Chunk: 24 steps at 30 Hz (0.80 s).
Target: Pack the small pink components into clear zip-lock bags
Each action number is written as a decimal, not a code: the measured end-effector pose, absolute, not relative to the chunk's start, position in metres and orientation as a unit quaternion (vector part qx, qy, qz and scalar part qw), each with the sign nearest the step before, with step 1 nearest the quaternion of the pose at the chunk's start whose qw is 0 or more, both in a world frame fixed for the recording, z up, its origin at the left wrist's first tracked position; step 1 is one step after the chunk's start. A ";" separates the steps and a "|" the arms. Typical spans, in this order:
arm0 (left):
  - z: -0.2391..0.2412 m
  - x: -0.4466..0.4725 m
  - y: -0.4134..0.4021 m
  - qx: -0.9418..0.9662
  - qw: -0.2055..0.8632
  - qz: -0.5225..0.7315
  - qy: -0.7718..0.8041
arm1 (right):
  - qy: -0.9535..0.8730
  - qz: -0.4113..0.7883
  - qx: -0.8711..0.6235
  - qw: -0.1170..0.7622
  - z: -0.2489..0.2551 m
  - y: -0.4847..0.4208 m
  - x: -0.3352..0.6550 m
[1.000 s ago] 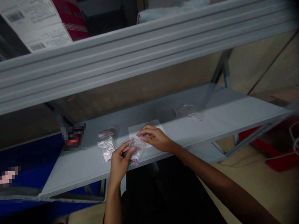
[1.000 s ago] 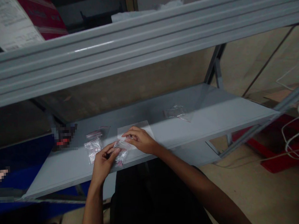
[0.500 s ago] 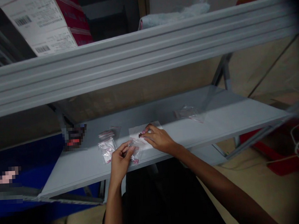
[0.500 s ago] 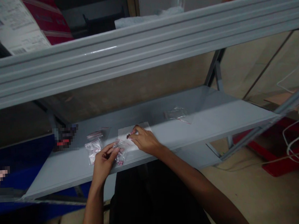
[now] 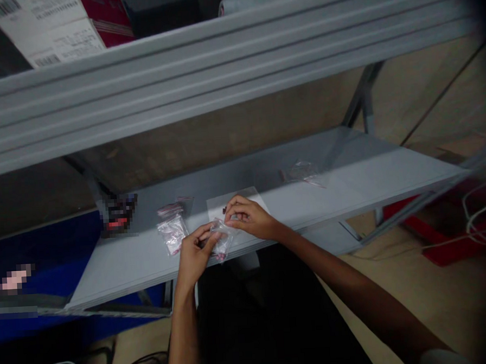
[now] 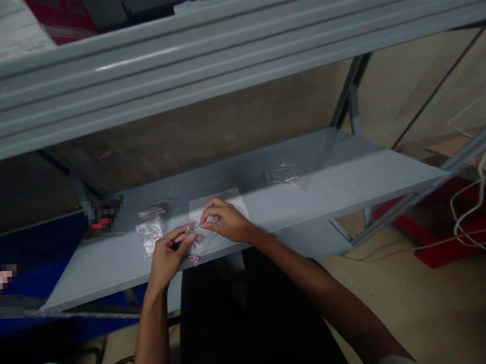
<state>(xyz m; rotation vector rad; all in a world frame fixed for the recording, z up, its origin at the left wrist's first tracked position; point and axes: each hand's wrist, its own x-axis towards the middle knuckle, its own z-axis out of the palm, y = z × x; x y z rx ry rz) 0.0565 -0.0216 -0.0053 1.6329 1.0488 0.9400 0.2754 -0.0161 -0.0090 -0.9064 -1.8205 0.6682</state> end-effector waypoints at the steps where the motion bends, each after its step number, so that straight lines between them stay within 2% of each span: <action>1: -0.006 0.057 -0.022 0.670 0.473 0.380 0.428 | -0.744 0.289 -0.369 0.476 -0.009 -0.016 0.275; 10: -0.005 0.059 -0.021 0.660 0.460 0.408 0.432 | -0.746 0.333 -0.357 0.453 -0.008 -0.022 0.267; 18: 0.000 0.051 -0.021 0.689 0.382 0.436 0.435 | -0.777 0.298 -0.338 0.439 -0.005 -0.030 0.265; 24: -0.009 0.050 -0.016 0.679 0.387 0.429 0.452 | -0.681 0.412 -0.363 0.485 -0.014 -0.030 0.256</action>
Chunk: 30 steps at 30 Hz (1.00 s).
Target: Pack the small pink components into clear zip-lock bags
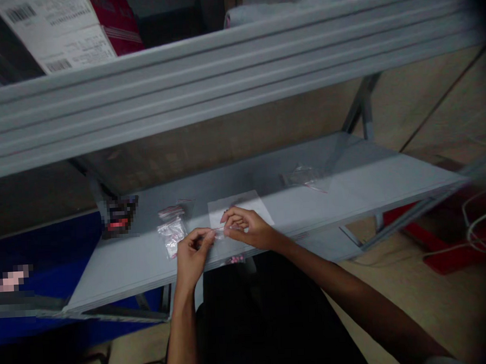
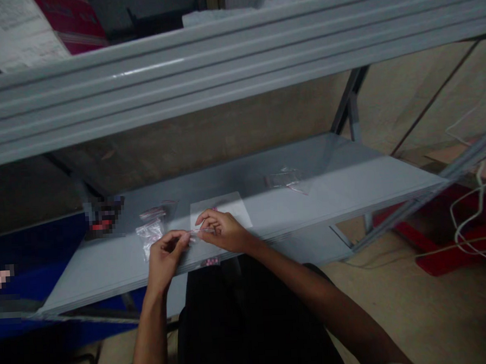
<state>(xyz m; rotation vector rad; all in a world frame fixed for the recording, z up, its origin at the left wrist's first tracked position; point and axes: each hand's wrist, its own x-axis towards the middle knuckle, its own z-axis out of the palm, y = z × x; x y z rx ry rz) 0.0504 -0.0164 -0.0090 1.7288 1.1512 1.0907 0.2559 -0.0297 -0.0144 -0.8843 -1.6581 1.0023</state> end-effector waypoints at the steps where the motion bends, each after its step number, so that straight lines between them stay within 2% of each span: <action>1: -0.009 0.051 -0.017 0.683 0.386 0.427 0.450 | -0.673 0.422 -0.362 0.488 -0.017 -0.029 0.253; 10: -0.001 0.054 -0.023 0.730 0.355 0.400 0.426 | -0.695 0.351 -0.382 0.498 -0.022 -0.030 0.242; 20: -0.002 0.057 -0.022 0.690 0.362 0.446 0.439 | -0.625 0.433 -0.363 0.539 -0.025 -0.025 0.243; 25: 0.000 0.056 -0.022 0.696 0.371 0.434 0.437 | -0.626 0.443 -0.357 0.534 -0.018 -0.030 0.242; 30: 0.001 0.054 -0.022 0.656 0.378 0.478 0.446 | -0.601 0.447 -0.369 0.550 -0.020 -0.027 0.242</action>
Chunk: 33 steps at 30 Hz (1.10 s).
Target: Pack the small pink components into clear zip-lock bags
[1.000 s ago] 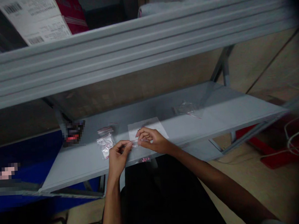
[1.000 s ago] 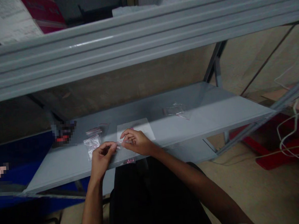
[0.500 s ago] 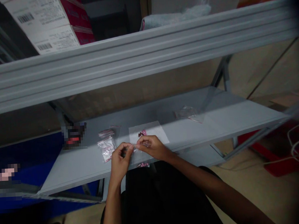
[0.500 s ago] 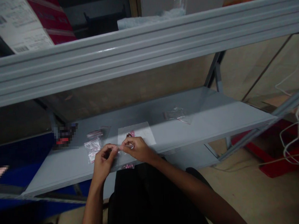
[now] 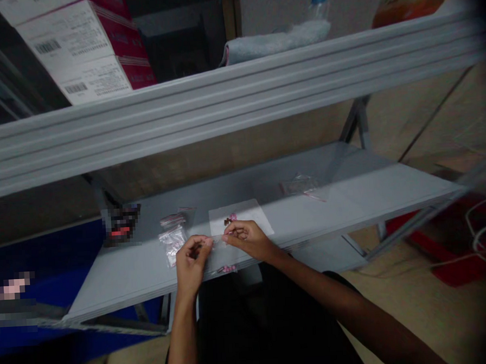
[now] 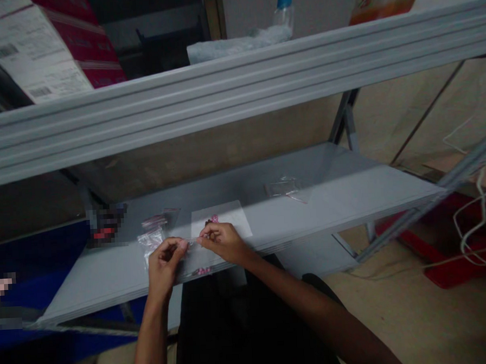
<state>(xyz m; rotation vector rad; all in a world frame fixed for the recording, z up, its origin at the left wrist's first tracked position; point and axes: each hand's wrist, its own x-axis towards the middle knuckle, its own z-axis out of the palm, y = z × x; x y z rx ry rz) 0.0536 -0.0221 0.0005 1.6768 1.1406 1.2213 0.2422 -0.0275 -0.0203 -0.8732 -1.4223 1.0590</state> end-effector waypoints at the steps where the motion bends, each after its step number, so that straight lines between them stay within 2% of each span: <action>1: 0.001 0.054 -0.022 0.654 0.385 0.477 0.444 | -0.599 0.449 -0.367 0.553 -0.021 -0.027 0.243; 9: 0.001 0.052 -0.024 0.689 0.379 0.445 0.428 | -0.637 0.430 -0.376 0.518 -0.015 -0.034 0.242; 14: -0.004 0.050 -0.022 0.664 0.376 0.469 0.445 | -0.606 0.444 -0.382 0.539 -0.015 -0.033 0.242; 21: 0.002 0.054 -0.024 0.702 0.376 0.425 0.430 | -0.663 0.358 -0.395 0.526 -0.015 -0.037 0.244; 25: 0.002 0.054 -0.025 0.700 0.368 0.432 0.434 | -0.673 0.353 -0.393 0.518 -0.011 -0.040 0.243; 29: 0.001 0.058 -0.026 0.685 0.367 0.449 0.441 | -0.644 0.345 -0.399 0.555 -0.013 -0.040 0.244; 33: 0.004 0.053 -0.029 0.662 0.342 0.486 0.457 | -0.593 0.397 -0.395 0.579 -0.016 -0.036 0.244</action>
